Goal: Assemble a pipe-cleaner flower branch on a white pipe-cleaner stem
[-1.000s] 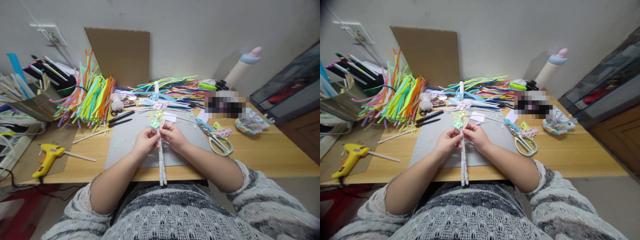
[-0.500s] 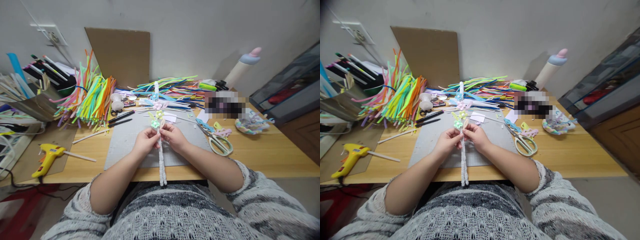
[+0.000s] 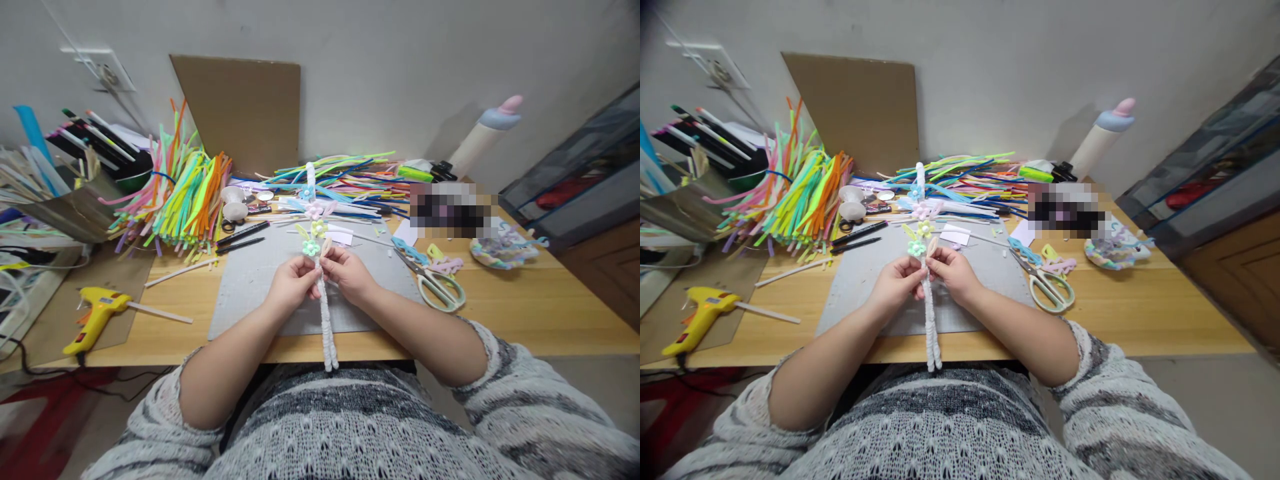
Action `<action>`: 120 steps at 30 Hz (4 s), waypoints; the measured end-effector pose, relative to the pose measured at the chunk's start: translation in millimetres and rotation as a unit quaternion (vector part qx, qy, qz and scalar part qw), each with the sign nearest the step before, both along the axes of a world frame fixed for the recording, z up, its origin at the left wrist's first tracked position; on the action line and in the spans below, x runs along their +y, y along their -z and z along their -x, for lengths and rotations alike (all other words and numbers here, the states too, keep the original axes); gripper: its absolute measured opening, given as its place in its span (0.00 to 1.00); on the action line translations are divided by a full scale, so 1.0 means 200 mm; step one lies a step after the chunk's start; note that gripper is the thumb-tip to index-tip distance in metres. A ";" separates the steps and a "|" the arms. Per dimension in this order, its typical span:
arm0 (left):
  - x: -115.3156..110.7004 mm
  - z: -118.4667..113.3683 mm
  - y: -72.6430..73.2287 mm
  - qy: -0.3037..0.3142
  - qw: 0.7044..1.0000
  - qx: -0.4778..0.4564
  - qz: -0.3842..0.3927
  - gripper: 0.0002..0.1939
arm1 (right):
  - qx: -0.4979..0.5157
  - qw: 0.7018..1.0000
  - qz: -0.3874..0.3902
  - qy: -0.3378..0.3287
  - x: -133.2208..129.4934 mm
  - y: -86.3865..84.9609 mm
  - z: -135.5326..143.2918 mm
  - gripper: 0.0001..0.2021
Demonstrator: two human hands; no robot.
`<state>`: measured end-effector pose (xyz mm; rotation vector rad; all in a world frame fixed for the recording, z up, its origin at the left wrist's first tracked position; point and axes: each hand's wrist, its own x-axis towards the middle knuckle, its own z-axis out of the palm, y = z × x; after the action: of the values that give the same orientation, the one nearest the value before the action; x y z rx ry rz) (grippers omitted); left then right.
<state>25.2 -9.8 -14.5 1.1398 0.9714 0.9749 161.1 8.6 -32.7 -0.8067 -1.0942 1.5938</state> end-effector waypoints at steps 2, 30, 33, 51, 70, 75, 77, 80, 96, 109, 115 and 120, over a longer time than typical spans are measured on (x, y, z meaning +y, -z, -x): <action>0.00 0.00 0.00 0.007 1.000 -0.005 -0.001 0.16 | -0.002 1.000 -0.003 0.010 0.00 0.00 0.00 0.11; -0.01 -0.02 -0.01 -0.012 1.000 0.009 0.026 0.16 | 0.001 0.999 -0.007 0.046 -0.01 0.02 0.02 0.12; -0.01 -0.02 -0.01 -0.025 0.999 0.003 0.046 0.16 | -0.005 0.999 -0.010 0.052 -0.01 0.03 0.03 0.12; 0.01 -0.01 0.01 -0.035 0.999 -0.007 0.038 0.14 | 0.067 0.996 0.065 -0.003 -0.02 -0.02 0.03 0.10; 0.00 0.01 -0.02 -0.004 1.000 0.006 0.007 0.13 | -0.081 0.993 -0.068 0.048 0.00 -0.06 -0.03 0.12; -0.01 0.01 -0.02 0.007 1.000 -0.008 0.007 0.13 | -0.058 0.997 -0.053 0.015 0.00 -0.07 -0.02 0.12; -0.01 0.00 -0.02 0.012 1.000 -0.014 0.009 0.14 | -0.038 0.998 -0.046 0.009 -0.01 -0.06 -0.02 0.12; 0.00 0.00 -0.01 0.021 0.999 -0.030 0.016 0.14 | -0.018 0.999 -0.037 0.002 -0.01 -0.06 -0.02 0.11; 0.00 0.01 -0.01 -0.003 0.996 -0.051 0.076 0.14 | -0.040 0.998 -0.047 0.019 -0.01 -0.06 -0.01 0.10; -0.01 -0.01 -0.01 -0.049 0.996 -0.021 0.076 0.17 | -0.047 0.997 -0.018 0.052 -0.02 -0.03 0.01 0.12; -0.01 -0.01 0.00 -0.059 0.996 -0.012 0.061 0.16 | -0.029 0.999 0.003 0.039 -0.02 -0.03 0.01 0.11; -0.01 0.00 -0.02 -0.060 0.998 -0.006 0.034 0.14 | -0.016 0.999 0.024 -0.030 0.00 -0.04 -0.01 0.10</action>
<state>26.0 -12.0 -11.3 1.0268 1.0665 1.0357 163.8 7.6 -25.2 -0.8401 -1.1158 1.6674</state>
